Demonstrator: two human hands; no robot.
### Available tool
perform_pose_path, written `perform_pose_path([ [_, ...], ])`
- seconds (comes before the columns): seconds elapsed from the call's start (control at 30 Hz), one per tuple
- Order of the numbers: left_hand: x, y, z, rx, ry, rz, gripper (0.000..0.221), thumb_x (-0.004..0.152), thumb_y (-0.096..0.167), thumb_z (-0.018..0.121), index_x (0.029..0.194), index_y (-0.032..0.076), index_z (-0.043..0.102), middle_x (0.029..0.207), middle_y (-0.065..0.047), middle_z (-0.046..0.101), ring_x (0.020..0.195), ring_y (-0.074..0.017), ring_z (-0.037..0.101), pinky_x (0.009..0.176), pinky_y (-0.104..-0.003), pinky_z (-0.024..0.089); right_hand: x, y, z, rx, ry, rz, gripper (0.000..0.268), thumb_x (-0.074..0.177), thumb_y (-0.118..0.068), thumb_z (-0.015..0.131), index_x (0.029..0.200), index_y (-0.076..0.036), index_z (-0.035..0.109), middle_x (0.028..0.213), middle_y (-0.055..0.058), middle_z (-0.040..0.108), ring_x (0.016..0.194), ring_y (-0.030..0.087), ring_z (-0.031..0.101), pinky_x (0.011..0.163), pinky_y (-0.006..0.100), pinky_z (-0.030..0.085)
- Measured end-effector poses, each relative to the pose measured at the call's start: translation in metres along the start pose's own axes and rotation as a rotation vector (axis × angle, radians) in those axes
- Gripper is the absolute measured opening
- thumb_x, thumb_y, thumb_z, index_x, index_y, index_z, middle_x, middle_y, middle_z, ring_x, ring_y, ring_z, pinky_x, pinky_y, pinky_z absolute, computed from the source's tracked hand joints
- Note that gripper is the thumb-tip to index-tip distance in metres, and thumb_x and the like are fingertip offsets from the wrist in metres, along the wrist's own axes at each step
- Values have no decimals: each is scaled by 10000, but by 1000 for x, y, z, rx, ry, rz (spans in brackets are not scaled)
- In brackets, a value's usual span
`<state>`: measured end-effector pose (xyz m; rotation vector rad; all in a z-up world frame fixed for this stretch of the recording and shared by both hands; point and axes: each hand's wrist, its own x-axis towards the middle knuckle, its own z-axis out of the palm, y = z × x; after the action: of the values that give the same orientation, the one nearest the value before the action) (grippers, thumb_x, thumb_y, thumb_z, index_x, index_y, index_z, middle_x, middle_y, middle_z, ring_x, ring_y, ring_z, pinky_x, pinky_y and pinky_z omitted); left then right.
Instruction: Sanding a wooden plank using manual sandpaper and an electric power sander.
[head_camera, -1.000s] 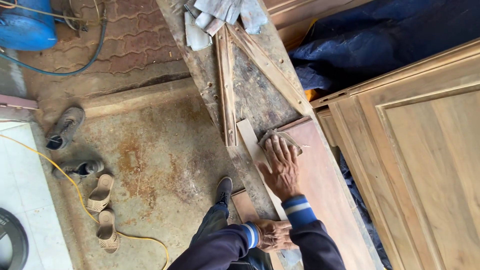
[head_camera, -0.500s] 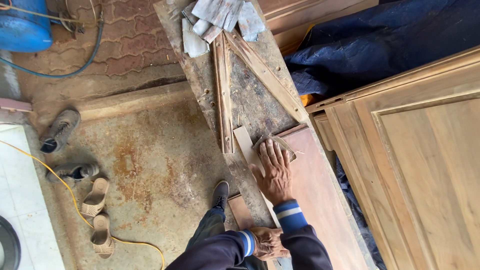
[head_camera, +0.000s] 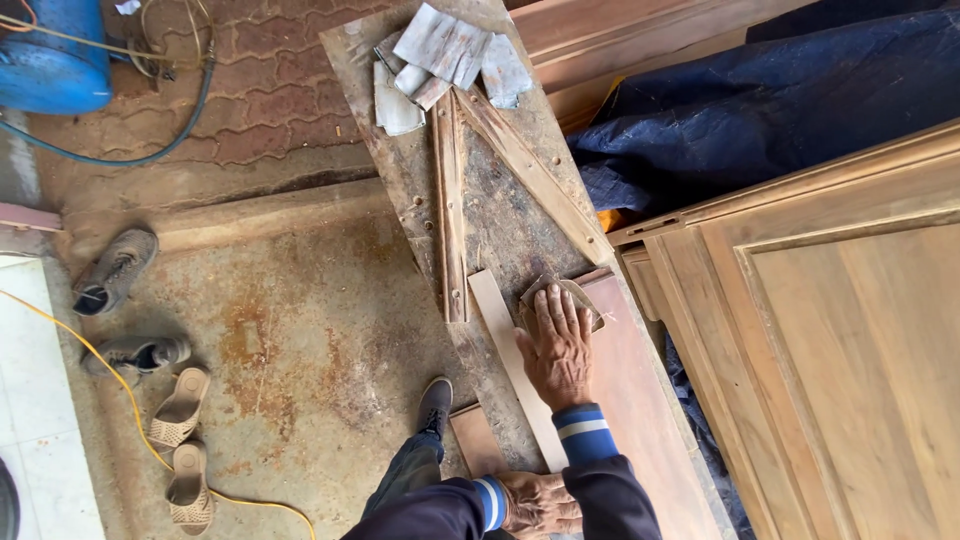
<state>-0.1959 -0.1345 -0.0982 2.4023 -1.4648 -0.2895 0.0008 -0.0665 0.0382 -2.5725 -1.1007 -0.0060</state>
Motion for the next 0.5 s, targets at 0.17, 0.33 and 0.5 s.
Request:
perform_pose_path([
  [0.17,-15,-1,-26,100,144,-60,573,1069,390,196,1599,225,338,1660,-31,385,1560,-234,347,1337,-506,188,-51,8,-4,-14,-21,17,644,947,-379,638,1483,-43,514,1548,182,494,1454,329,443,1232,543,258],
  [0.33,-5,0,5,82,144,-18,559,1086,377,187,1584,204,371,1662,-74,411,1540,-269,369,1292,-525,202,-52,1,-5,-12,-7,44,655,919,-392,651,1461,-44,530,1531,194,503,1442,335,438,1211,551,261],
  [0.5,-10,-5,-39,220,-108,34,567,1117,402,170,1615,212,364,1636,-70,446,1542,-279,381,1347,-516,174,0,6,-12,-24,17,43,652,937,-398,654,1455,-20,532,1537,200,506,1453,336,440,1216,546,279],
])
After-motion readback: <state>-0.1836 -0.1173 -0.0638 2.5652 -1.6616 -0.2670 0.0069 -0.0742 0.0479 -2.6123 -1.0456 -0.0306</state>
